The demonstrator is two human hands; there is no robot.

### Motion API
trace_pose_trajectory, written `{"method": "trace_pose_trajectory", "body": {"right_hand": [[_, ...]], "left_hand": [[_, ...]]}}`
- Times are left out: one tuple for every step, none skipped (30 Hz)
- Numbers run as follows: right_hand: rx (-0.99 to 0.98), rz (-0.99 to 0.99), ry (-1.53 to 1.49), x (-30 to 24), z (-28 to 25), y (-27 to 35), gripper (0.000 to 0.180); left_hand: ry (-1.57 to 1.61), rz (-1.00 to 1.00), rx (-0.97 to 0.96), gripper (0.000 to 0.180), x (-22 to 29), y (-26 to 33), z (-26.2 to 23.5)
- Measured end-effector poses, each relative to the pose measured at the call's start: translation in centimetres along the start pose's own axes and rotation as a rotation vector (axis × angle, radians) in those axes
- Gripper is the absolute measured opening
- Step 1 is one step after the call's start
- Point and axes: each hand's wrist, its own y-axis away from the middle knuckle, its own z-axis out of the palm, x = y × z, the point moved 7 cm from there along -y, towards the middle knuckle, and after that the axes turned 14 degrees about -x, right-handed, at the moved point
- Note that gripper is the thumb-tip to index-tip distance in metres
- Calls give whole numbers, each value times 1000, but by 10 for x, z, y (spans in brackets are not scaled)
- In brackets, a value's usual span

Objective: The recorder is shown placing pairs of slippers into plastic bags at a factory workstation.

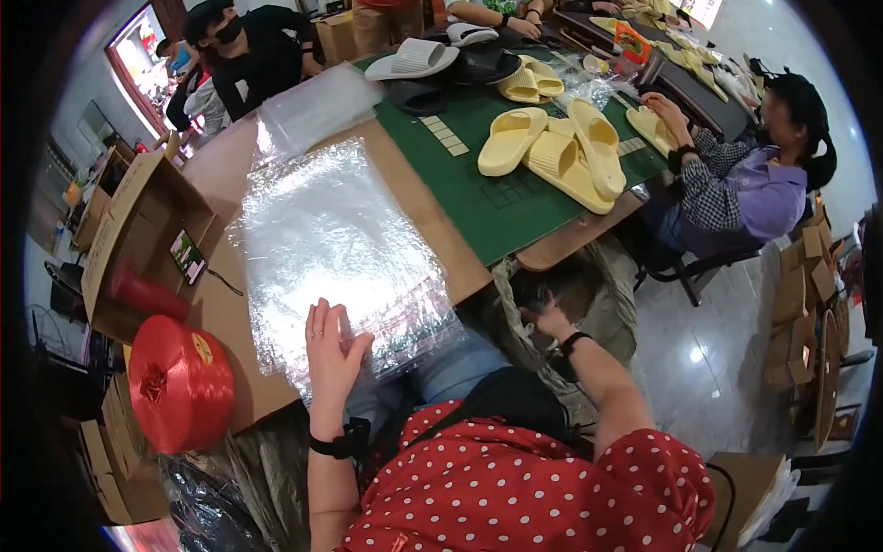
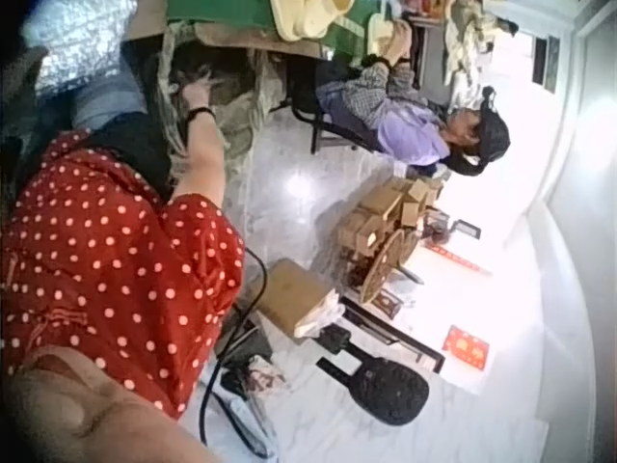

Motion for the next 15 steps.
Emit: {"method": "trace_pose_trajectory", "body": {"right_hand": [[108,-108,-59,18,-29,14,100],[209,-221,-113,30,-53,28,86],[230,-159,-94,42,-73,45,62],[247,-100,-77,54,-92,63,40],[256,-90,-86,77,-104,65,40],[311,-199,96,91,-117,61,35],[362,-304,282,99,-124,57,32],[365,-297,277,107,-125,46,32],[235,-226,702,110,-111,31,33],[97,-151,1121,114,-97,18,34],[-17,-74,1246,80,-79,13,34],[-18,-65,1238,86,-80,11,34],[-17,-40,1273,94,-73,7,36],[-14,-11,1313,109,-63,-1,38],[251,120,1378,212,-80,3,38]], "left_hand": [[12,26,-11,60,17,-4,-2],[-59,78,30,61,43,-7,-8],[-132,129,66,62,70,-12,-9],[-164,277,15,66,109,-16,-7],[-23,286,-202,69,130,-19,13],[1,530,-323,68,172,-22,25],[-16,726,-525,66,206,-21,49],[-82,903,-619,66,227,-16,83],[-102,959,-732,68,235,-12,118],[-176,999,-778,70,241,-6,150],[-363,1005,-787,60,233,-4,177],[-363,1016,-793,60,236,-5,204],[-514,1055,-721,54,235,-6,232],[-660,1093,-639,48,234,-11,253],[-591,1220,-620,48,262,-12,276]]}}
